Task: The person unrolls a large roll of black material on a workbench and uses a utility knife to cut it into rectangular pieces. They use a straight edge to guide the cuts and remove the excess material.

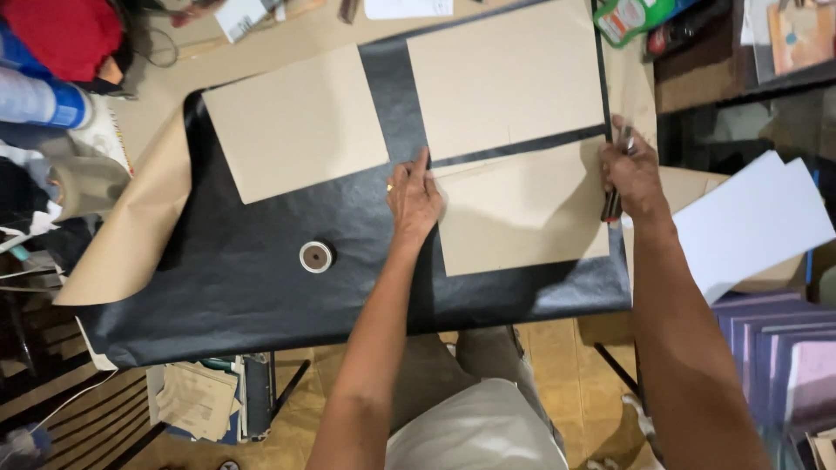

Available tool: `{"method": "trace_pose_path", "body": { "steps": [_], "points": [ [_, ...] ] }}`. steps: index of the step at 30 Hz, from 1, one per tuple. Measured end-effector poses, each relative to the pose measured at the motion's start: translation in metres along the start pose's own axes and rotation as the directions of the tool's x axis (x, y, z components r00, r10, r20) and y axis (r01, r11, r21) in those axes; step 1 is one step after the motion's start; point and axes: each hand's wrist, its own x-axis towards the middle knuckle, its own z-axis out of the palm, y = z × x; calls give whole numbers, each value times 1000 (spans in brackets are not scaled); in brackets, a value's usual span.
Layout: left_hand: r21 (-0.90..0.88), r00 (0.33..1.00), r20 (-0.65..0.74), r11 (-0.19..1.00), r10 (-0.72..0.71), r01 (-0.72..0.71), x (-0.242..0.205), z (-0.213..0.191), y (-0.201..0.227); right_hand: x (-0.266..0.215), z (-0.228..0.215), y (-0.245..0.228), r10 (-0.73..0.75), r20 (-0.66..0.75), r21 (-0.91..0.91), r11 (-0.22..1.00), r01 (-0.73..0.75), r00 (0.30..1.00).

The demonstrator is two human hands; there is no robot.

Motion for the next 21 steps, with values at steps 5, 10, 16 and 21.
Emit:
{"method": "trace_pose_path", "body": {
  "steps": [5,10,16,21],
  "points": [
    [-68,959,-217,977,184,-203,-29,8,-16,-9,-16,19,36,-10,31,999,-36,999],
    [159,838,-335,902,431,-400,-59,9,-6,-29,-11,2,19,62,19,1000,-21,998],
    [360,945,-225,921,239,-147,-59,7,15,-45,-8,-28,123,78,-80,990,-117,989],
    [216,872,-375,945,313,-247,-48,18,4,-20,-11,29,24,-25,48,999,-22,999]
  ]
}}
